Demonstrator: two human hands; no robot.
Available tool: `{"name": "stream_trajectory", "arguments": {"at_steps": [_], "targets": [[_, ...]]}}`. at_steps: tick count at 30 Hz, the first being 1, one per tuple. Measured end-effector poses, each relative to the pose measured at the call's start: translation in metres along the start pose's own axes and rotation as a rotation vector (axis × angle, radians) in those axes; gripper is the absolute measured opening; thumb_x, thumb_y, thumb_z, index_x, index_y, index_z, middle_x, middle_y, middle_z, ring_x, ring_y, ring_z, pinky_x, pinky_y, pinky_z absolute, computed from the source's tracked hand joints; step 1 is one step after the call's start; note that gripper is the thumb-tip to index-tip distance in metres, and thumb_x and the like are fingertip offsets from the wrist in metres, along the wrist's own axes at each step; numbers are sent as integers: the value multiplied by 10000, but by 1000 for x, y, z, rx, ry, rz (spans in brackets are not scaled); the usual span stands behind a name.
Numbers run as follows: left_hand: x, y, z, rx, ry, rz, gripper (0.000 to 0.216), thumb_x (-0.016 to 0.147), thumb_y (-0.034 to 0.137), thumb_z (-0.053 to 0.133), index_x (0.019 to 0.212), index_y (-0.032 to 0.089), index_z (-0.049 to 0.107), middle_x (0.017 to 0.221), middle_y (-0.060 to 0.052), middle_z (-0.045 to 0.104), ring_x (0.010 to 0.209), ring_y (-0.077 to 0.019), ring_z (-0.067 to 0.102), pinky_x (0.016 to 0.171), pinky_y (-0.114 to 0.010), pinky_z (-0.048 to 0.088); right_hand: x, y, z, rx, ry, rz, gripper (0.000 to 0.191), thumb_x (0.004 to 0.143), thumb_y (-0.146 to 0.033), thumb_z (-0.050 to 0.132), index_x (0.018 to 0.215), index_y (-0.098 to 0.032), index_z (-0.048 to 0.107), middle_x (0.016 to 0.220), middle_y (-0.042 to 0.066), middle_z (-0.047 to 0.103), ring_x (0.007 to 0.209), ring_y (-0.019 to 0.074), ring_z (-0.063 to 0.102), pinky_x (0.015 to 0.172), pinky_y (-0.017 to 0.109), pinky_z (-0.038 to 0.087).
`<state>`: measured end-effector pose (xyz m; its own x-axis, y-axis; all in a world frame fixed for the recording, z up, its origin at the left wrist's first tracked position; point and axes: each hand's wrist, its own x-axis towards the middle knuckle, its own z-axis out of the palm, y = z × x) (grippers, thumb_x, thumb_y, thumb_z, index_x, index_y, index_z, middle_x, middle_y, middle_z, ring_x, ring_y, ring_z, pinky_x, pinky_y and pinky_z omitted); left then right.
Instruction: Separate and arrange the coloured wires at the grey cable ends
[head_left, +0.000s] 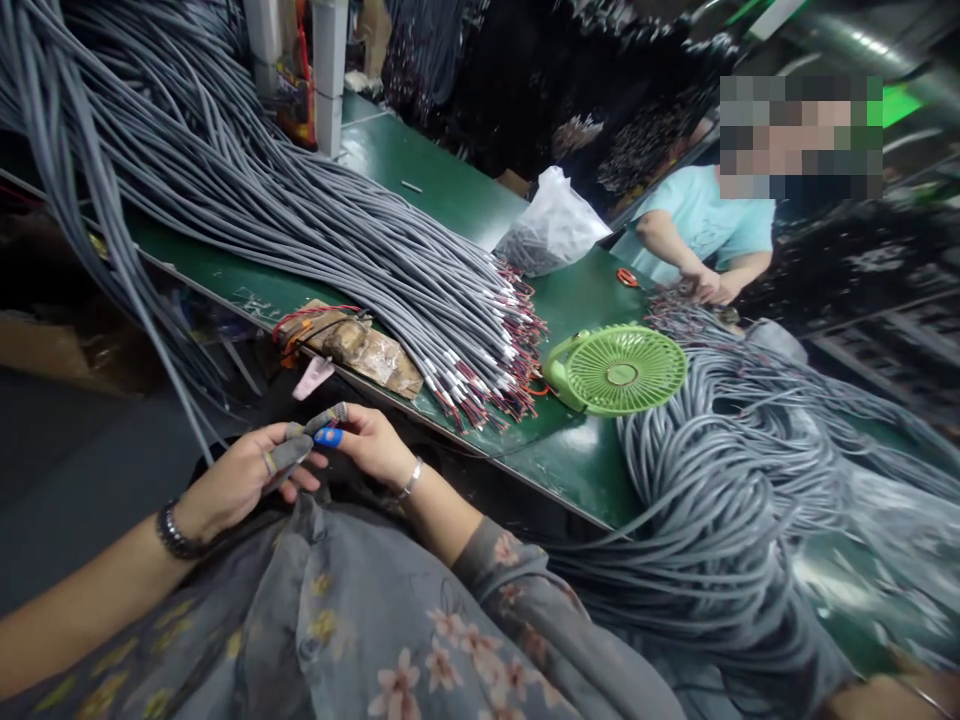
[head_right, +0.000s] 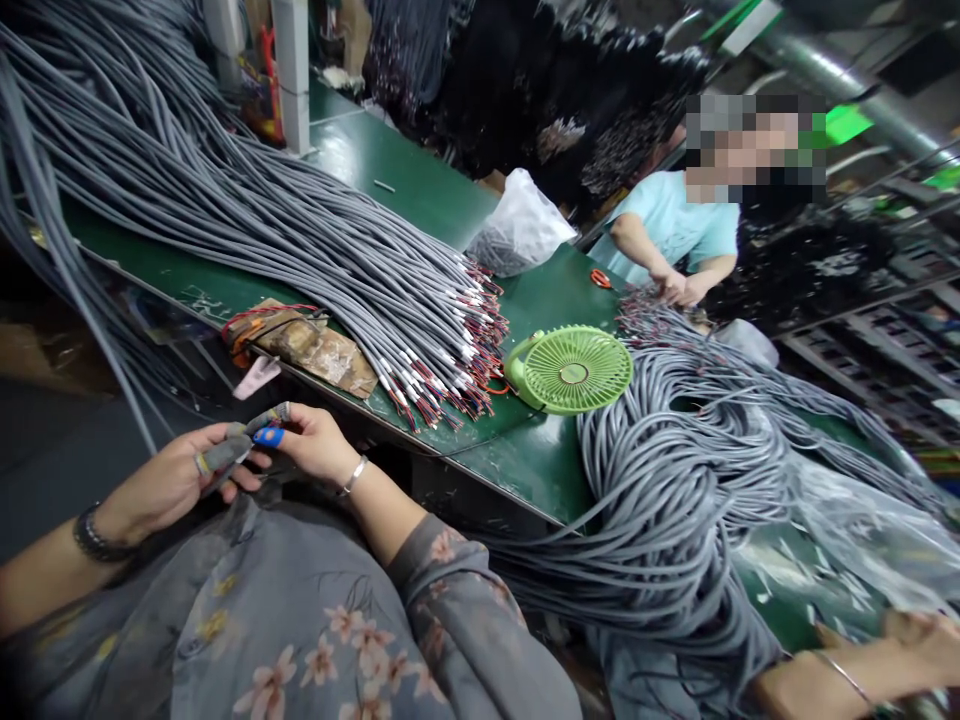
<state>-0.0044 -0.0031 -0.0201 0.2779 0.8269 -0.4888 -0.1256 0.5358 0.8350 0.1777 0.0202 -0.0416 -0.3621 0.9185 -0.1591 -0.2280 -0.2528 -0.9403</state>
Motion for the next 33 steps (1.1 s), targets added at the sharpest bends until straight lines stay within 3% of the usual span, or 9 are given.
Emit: {"name": "stream_trajectory", "arguments": {"at_steps": [4, 10, 17, 20, 28, 33], "targets": [[0, 3, 1, 69, -60, -12, 332, 570, 432, 930, 565, 188, 703, 549, -61, 714, 460, -176, 637, 429, -234, 450, 2, 6, 0, -22, 5, 31, 395, 609, -491, 937, 799, -198, 752, 757, -25, 725, 681, 120, 602, 724, 273, 521], [1, -9, 1, 131, 91, 104, 264, 531, 376, 949, 662, 217, 783, 643, -90, 781, 596, -222, 698, 539, -272, 530, 2, 19, 3, 35, 142, 145, 499, 530, -551, 961, 691, -203, 641, 612, -63, 609, 553, 93, 502, 563, 236, 438], [7, -5, -3, 208, 15, 82, 257, 503, 354, 943, 601, 218, 748, 593, -44, 739, 598, -204, 644, 566, -276, 512, 11, 3, 7, -80, -15, 136, 552, 464, -560, 985, 697, -201, 636, 663, -50, 644, 613, 119, 556, 631, 271, 501], [7, -5, -5, 220, 41, 94, 259, 528, 421, 915, 587, 217, 767, 594, -44, 744, 573, -187, 620, 573, -286, 521, 12, 3, 10, -68, 31, 134, 573, 459, -578, 980, 688, -204, 611, 653, -54, 628, 615, 117, 551, 645, 274, 507], [-3, -5, 1, -33, 81, 20, 305, 485, 427, 923, 546, 192, 738, 556, -58, 730, 457, -163, 628, 416, -233, 456, 6, 10, 15, -16, 101, 126, 577, 517, -629, 944, 667, -210, 578, 583, -72, 544, 561, 94, 460, 606, 261, 462], [-2, -5, 5, -205, 237, 54, 256, 428, 315, 901, 525, 181, 707, 494, -30, 697, 380, -121, 571, 350, -183, 362, 3, 9, 19, -54, 117, 64, 582, 552, -651, 929, 680, -207, 575, 621, -56, 560, 589, 96, 457, 594, 253, 438]]}}
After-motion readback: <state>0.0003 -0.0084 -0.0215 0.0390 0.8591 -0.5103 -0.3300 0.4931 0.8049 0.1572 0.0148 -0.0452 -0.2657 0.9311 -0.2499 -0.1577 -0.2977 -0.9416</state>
